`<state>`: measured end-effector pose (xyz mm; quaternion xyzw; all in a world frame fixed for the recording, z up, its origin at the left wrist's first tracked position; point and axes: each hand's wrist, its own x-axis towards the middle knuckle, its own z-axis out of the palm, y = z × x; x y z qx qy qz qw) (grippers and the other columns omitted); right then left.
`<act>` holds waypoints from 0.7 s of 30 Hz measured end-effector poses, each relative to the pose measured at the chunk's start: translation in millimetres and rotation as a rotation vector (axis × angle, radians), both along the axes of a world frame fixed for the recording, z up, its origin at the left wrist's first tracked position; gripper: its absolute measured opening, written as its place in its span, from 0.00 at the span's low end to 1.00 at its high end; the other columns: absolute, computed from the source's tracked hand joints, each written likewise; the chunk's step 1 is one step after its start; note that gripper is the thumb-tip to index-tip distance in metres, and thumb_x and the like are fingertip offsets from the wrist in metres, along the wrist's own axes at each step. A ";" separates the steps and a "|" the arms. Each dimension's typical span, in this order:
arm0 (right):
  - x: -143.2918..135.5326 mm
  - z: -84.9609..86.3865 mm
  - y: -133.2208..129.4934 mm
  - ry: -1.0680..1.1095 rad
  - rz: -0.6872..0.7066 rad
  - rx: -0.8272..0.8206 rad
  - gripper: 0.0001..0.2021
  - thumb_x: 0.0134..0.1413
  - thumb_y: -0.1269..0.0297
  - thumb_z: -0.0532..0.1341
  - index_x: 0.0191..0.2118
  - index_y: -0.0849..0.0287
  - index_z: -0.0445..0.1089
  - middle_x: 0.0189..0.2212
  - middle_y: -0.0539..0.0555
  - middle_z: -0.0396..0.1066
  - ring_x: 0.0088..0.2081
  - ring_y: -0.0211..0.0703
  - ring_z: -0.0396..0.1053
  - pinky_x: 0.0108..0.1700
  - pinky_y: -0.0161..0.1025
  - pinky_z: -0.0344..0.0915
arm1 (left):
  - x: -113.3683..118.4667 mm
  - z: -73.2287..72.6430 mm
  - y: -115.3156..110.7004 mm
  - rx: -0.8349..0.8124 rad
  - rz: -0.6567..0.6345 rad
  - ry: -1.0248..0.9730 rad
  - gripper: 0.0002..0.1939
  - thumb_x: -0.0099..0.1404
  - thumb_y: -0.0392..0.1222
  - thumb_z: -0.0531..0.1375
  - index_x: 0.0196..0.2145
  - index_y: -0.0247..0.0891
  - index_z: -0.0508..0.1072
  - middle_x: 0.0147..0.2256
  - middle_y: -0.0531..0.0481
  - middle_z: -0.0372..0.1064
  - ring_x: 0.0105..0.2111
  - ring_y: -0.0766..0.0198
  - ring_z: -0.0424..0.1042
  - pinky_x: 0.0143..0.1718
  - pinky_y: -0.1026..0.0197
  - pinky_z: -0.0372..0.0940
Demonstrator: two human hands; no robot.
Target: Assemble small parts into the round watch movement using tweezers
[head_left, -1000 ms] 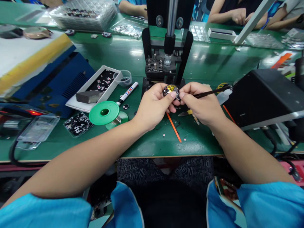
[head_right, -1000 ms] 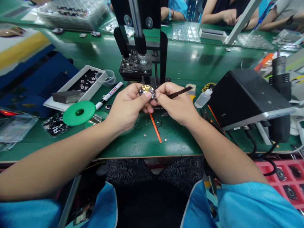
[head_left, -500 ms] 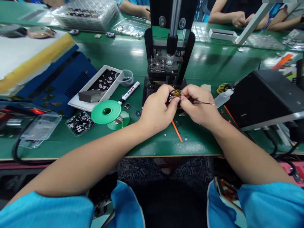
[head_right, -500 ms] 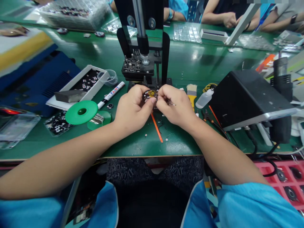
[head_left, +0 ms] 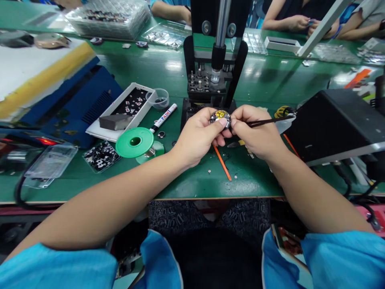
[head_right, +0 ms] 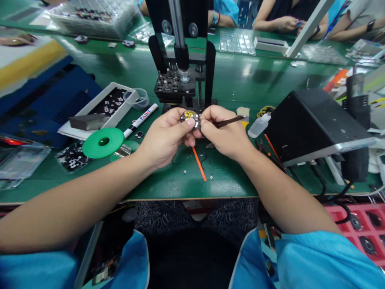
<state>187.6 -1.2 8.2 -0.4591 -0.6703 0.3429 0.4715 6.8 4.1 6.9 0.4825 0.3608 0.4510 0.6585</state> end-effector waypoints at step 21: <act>3.0 -1.4 1.7 -0.022 -0.005 -0.038 0.06 0.64 0.67 0.65 0.33 0.55 0.73 0.29 0.48 0.75 0.32 0.39 0.70 0.36 0.39 0.65 | -3.8 0.8 0.9 -0.038 -0.002 -0.047 0.04 0.75 0.35 0.66 0.41 0.37 0.73 0.28 0.53 0.80 0.21 0.72 0.73 0.24 0.71 0.65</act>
